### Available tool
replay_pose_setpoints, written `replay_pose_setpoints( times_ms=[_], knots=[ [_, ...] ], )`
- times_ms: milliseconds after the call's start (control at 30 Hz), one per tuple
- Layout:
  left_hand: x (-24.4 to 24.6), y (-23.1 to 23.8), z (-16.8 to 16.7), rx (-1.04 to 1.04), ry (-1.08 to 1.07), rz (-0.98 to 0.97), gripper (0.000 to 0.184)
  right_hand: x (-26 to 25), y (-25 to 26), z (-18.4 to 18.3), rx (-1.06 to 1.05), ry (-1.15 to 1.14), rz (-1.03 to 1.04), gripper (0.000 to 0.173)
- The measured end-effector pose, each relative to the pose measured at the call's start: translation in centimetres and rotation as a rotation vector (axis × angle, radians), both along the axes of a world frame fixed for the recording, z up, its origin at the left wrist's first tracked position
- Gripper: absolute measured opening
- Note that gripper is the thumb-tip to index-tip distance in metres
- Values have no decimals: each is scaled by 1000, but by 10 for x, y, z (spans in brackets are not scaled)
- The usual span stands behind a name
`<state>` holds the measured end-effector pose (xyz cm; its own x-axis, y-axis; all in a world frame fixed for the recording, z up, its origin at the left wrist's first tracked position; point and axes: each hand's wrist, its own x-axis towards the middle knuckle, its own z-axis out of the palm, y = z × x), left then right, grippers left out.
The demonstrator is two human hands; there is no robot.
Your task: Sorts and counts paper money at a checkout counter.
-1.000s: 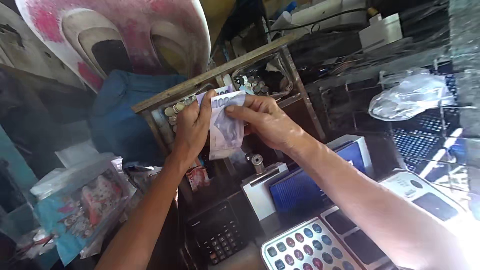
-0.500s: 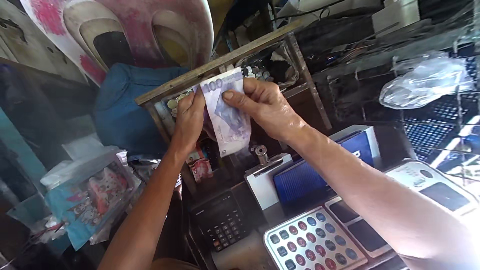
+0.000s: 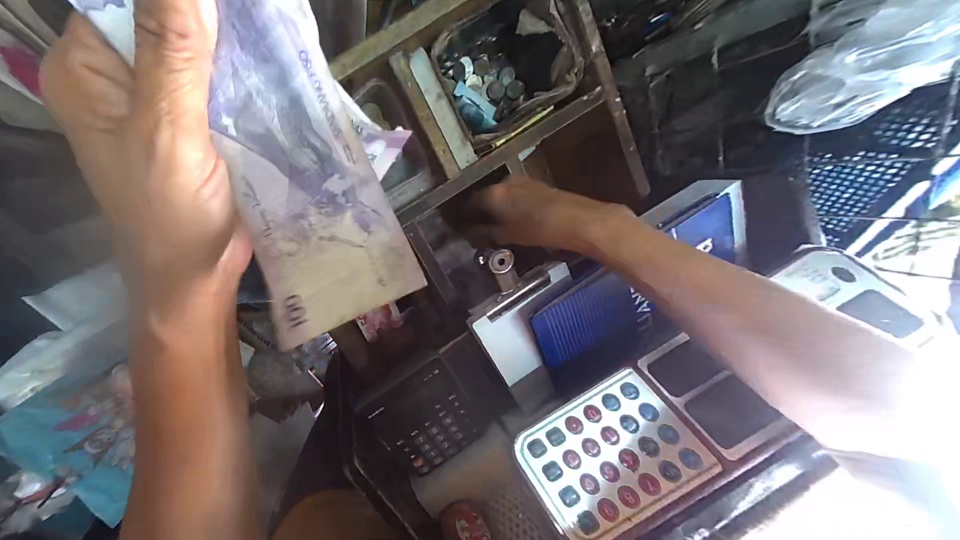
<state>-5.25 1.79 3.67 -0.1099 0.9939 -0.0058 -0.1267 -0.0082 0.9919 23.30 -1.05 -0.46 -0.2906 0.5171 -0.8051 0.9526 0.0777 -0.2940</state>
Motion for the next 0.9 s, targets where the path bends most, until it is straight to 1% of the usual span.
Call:
replay_pose_setpoints(
  times_ms=[67, 100, 167, 200, 267, 300, 333, 367, 400, 433, 500, 567, 600, 667, 733, 767, 833, 900],
  knots=[
    [-2, -6, -4, 24, 125, 11, 22, -12, -6, -15, -214, -167, 57, 34],
    [1, -11, -6, 10, 147, 5, 21, -17, -8, -23, -303, -183, 122, 36],
    [8, -22, -12, -19, 180, -8, 20, -20, -11, -40, -389, -121, 221, 38],
    [10, -28, -15, -45, 165, -11, 19, -23, -12, -48, -398, -94, 195, 41],
    [12, -37, -24, -98, 124, -8, 15, -21, -17, -61, -349, -16, 1, 44],
    [12, -39, -28, -111, 106, -9, 14, -18, -18, -60, -295, 37, -115, 39],
    [11, -39, -31, -116, 98, -9, 13, -19, -12, -46, -270, 60, -193, 31],
    [9, -39, -34, -118, 100, -10, 13, -18, -5, -36, -226, 45, -217, 24],
    [7, -39, -34, -116, 111, -16, 13, -16, 1, -26, -172, 18, -196, 19],
    [5, -38, -35, -112, 133, -28, 13, -12, 6, -16, -127, 2, -154, 16],
    [-1, -36, -35, -96, 203, -47, 11, 1, 7, 4, -32, 35, -117, 18],
    [-6, -36, -39, -48, 352, -71, 10, 16, 2, 17, 64, 147, -156, 21],
    [-7, -37, -43, 9, 473, -85, 14, 23, 0, 21, 101, 226, -203, 22],
    [-4, -40, -49, 144, 718, -104, 29, 31, -1, 29, 134, 374, -331, 24],
    [5, -41, -50, 250, 870, -126, 36, 31, 1, 39, 198, 531, -472, 23],
    [11, -41, -51, 285, 905, -134, 36, 27, 4, 45, 221, 608, -552, 25],
    [24, -39, -50, 294, 882, -144, 37, 14, 10, 55, 189, 821, -721, 29],
    [38, -36, -48, 229, 729, -143, 34, -7, 15, 62, 130, 958, -765, 28]
  ],
)
